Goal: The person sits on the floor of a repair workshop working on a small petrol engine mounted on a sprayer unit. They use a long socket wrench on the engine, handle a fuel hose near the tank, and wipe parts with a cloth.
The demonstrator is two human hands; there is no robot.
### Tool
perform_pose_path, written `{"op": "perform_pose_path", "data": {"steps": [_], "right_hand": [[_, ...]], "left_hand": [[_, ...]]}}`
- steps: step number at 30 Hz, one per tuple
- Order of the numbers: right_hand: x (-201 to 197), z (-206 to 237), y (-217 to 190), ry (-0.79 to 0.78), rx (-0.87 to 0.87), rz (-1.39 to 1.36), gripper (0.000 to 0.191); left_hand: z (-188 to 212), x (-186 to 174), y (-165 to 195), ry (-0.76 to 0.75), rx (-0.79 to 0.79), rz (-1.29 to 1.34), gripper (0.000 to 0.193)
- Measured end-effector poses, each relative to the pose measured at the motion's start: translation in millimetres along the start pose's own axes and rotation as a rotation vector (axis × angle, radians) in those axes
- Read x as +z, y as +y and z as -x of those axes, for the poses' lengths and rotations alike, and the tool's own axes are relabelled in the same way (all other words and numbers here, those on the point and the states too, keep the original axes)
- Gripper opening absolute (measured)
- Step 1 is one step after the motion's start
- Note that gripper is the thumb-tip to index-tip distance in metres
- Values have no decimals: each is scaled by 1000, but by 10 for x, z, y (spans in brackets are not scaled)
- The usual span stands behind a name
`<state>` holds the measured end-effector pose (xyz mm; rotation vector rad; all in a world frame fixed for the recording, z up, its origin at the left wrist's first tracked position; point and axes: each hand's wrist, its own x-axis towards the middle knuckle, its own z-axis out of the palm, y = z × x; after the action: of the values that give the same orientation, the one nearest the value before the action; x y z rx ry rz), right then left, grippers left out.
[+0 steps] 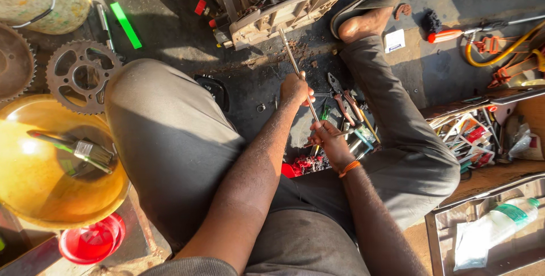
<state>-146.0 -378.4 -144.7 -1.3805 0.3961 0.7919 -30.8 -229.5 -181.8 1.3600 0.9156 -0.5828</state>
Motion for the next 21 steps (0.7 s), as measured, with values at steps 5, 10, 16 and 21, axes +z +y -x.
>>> {"op": "perform_pose_path", "data": {"steps": [5, 10, 16, 21], "right_hand": [[166, 117, 167, 348, -145, 794, 29], [298, 85, 173, 403, -182, 941, 28], [409, 77, 196, 421, -193, 1010, 26], [431, 64, 226, 414, -271, 1011, 27]], "left_hand": [[49, -110, -92, -58, 85, 79, 39], [67, -249, -88, -83, 63, 109, 40], [51, -351, -93, -85, 48, 104, 39], [23, -365, -81, -69, 24, 56, 39]]}}
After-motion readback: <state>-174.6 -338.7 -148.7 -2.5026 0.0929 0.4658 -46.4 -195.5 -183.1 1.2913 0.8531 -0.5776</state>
